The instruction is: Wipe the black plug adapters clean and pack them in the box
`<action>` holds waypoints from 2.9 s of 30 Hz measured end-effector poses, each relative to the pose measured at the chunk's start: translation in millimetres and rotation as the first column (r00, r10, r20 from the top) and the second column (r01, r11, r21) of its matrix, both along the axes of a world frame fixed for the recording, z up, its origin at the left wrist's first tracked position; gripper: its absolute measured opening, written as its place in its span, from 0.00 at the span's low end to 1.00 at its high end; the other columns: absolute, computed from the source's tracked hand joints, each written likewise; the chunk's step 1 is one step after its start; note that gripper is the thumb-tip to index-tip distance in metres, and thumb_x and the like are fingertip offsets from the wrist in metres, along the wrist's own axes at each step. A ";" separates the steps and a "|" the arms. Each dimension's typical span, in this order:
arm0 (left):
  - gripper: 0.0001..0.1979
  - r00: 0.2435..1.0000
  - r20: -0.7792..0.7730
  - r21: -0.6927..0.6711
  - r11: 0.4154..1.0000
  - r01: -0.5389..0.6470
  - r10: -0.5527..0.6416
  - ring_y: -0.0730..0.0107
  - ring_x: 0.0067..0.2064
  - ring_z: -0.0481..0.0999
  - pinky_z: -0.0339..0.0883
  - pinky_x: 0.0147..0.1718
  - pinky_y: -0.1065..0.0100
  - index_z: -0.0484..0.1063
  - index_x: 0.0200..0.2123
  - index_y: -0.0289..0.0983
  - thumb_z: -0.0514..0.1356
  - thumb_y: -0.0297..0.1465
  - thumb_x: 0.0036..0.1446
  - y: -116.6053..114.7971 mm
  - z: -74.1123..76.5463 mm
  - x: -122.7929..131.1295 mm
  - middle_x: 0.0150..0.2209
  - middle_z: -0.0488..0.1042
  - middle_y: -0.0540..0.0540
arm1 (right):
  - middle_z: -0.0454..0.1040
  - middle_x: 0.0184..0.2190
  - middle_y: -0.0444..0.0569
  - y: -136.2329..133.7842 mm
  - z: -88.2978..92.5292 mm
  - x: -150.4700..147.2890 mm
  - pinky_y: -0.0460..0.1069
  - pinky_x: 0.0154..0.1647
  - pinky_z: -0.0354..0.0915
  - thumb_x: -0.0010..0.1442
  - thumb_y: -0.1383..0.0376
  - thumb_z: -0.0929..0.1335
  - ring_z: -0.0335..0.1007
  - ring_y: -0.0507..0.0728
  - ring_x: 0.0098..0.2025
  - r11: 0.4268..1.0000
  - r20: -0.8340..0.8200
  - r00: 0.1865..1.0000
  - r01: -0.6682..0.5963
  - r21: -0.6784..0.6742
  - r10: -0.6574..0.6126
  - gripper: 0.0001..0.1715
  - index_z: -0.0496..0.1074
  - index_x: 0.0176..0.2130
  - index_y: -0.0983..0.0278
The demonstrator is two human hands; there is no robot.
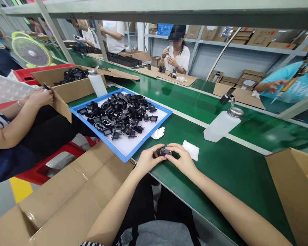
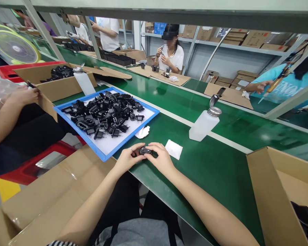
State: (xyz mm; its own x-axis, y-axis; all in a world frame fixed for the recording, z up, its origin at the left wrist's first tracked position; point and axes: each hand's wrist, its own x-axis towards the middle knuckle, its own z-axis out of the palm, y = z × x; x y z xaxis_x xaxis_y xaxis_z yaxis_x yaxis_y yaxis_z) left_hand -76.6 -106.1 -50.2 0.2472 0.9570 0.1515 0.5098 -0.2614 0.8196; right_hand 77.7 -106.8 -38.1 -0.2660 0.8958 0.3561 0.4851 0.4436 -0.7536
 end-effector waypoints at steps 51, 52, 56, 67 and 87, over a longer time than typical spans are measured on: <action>0.10 0.677 -0.650 -0.324 0.932 0.165 -0.346 0.62 0.31 0.70 0.59 0.26 0.70 0.70 0.33 0.37 0.56 0.31 0.45 27.7 68.5 13.8 0.27 0.71 0.44 | 0.68 0.22 0.46 24.8 64.7 -10.4 0.44 0.19 0.50 0.48 0.69 0.67 0.63 0.53 0.24 0.905 0.740 0.591 0.038 -0.423 0.321 0.04 0.67 0.23 0.66; 0.10 0.681 -0.646 -0.308 0.934 0.184 -0.346 0.63 0.31 0.70 0.59 0.26 0.70 0.70 0.33 0.37 0.56 0.30 0.45 27.1 66.8 13.5 0.28 0.71 0.44 | 0.68 0.22 0.46 24.6 63.9 -10.0 0.44 0.19 0.50 0.48 0.69 0.66 0.63 0.53 0.24 0.906 0.730 0.606 0.036 -0.421 0.316 0.05 0.66 0.22 0.66; 0.08 0.708 -0.620 -0.244 0.941 0.233 -0.337 0.63 0.30 0.70 0.59 0.27 0.69 0.70 0.32 0.35 0.54 0.30 0.47 25.4 61.4 10.2 0.28 0.69 0.44 | 0.68 0.22 0.47 25.4 61.8 -9.3 0.45 0.19 0.50 0.47 0.69 0.67 0.63 0.54 0.24 0.917 0.699 0.653 0.019 -0.398 0.290 0.06 0.66 0.21 0.65; 0.21 0.973 -0.063 -0.230 0.952 0.204 -0.224 0.74 0.26 0.67 0.60 0.28 0.73 0.64 0.41 0.38 0.60 0.32 0.39 10.8 9.6 -6.7 0.27 0.67 0.52 | 0.66 0.41 0.48 9.8 49.9 13.7 0.48 0.37 0.59 0.45 0.65 0.68 0.63 0.55 0.38 0.911 0.337 0.906 -0.108 -0.398 0.255 0.25 0.63 0.44 0.63; 0.09 0.760 0.112 -0.100 0.753 0.650 -0.641 0.72 0.29 0.62 0.57 0.29 0.72 0.66 0.27 0.37 0.52 0.36 0.47 -42.4 21.1 26.4 0.26 0.63 0.50 | 0.65 0.30 0.43 -105.6 44.4 34.8 0.44 0.28 0.60 0.43 0.63 0.69 0.61 0.50 0.28 0.895 -0.175 0.955 0.147 -0.420 -0.239 0.19 0.63 0.38 0.60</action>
State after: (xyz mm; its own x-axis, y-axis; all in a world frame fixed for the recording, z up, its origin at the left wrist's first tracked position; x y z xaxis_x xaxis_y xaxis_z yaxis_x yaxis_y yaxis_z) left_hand -50.2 -148.5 -29.1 0.8070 0.5849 0.0818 0.2008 -0.4019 0.8934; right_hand 112.4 -212.4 6.3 -0.0309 0.9994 -0.0131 0.3349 -0.0020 -0.9422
